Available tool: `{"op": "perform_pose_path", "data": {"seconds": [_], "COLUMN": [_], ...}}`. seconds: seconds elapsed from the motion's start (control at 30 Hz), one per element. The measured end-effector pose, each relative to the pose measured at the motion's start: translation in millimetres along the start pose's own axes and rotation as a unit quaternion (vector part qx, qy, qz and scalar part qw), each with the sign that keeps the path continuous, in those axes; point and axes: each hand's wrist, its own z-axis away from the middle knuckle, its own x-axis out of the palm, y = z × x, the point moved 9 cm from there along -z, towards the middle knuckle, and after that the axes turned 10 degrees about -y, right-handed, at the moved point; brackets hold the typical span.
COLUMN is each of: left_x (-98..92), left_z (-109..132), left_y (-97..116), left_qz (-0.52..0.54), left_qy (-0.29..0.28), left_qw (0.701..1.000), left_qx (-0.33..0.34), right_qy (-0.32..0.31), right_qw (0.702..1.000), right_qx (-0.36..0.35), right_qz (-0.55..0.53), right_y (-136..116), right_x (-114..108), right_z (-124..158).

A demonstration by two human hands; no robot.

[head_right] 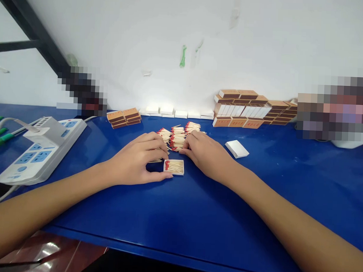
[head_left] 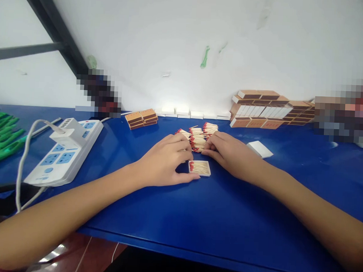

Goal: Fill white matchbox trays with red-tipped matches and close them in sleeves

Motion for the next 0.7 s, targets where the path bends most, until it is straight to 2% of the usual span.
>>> {"op": "perform_pose_path", "data": {"seconds": [0.37,0.7], "left_x": [-0.7,0.6], "left_z": [1,0], "left_y": [-2,-5], "left_qz": [-0.005,0.002], "left_qy": [0.011,0.004], "left_qw": [1.0,1.0], "left_qx": [0.0,-0.003], "right_qy": [-0.007,-0.037], "right_qw": [1.0,0.999], "right_qx": [0.001,0.016], "right_qz": [0.018,0.004], "right_y": [16,15], "right_x": [2,7], "right_z": [5,6]}}
